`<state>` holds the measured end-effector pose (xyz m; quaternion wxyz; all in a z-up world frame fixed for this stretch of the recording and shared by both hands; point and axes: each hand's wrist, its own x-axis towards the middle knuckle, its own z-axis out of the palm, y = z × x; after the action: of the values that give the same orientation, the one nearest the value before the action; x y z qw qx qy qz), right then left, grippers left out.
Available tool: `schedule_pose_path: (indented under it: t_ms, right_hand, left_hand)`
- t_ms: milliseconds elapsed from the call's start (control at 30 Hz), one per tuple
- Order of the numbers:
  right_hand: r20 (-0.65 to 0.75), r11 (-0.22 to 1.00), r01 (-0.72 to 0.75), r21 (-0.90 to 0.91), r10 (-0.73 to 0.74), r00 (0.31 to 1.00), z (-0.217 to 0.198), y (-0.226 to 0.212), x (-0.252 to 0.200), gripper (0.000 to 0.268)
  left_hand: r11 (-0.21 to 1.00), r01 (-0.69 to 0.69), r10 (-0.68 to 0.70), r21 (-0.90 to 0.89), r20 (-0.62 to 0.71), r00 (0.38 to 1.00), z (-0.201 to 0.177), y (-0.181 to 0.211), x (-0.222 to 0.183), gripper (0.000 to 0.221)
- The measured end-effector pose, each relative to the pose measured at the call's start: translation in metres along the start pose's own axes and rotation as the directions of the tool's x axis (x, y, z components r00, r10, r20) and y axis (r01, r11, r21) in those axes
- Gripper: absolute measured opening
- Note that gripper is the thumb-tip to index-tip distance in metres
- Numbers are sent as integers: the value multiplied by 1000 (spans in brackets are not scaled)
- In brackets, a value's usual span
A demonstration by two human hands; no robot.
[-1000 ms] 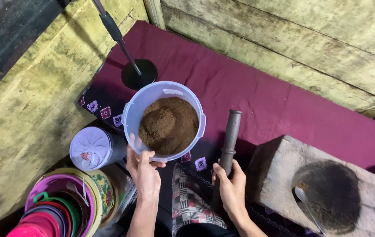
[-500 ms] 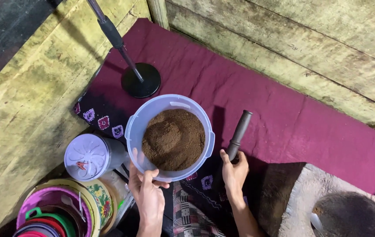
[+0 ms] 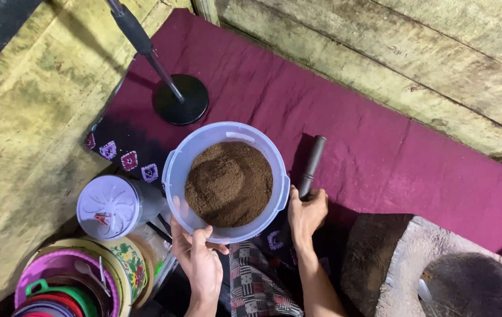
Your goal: Grinding and preparing brown powder ingredients using a mortar and pestle, then transferring them between containers.
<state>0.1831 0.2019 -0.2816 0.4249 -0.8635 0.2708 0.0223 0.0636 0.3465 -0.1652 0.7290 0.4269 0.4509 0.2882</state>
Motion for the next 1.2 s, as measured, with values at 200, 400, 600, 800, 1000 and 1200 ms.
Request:
schedule_pose_path:
  t_ms: [200,400,600,800,1000,1200]
  right_hand:
    - [-19,998,-58,-39,57,998,1,-11,-2,34]
    - [-21,1000,21,-6,-21,1000,1,-4,-4,51]
    - [-22,987,161,8,-161,987,4,9,-7,65]
    - [2,983,183,28,-183,983,1,13,-8,68]
    - [1,972,233,42,-233,973,1,24,-4,66]
    - [-11,946,323,9,-323,946,-17,27,-17,78]
  left_hand:
    - [999,54,-54,3,-2,999,4,7,-3,83]
    - [1000,-23,22,21,34,999,2,3,-2,79]
    - [998,56,-57,27,39,998,3,10,-3,85]
    - [990,103,-109,100,51,993,-1,13,-1,85]
    - [988,123,-131,91,78,988,0,26,-6,83]
    - [982,145,-151,125,39,988,1,31,-8,83]
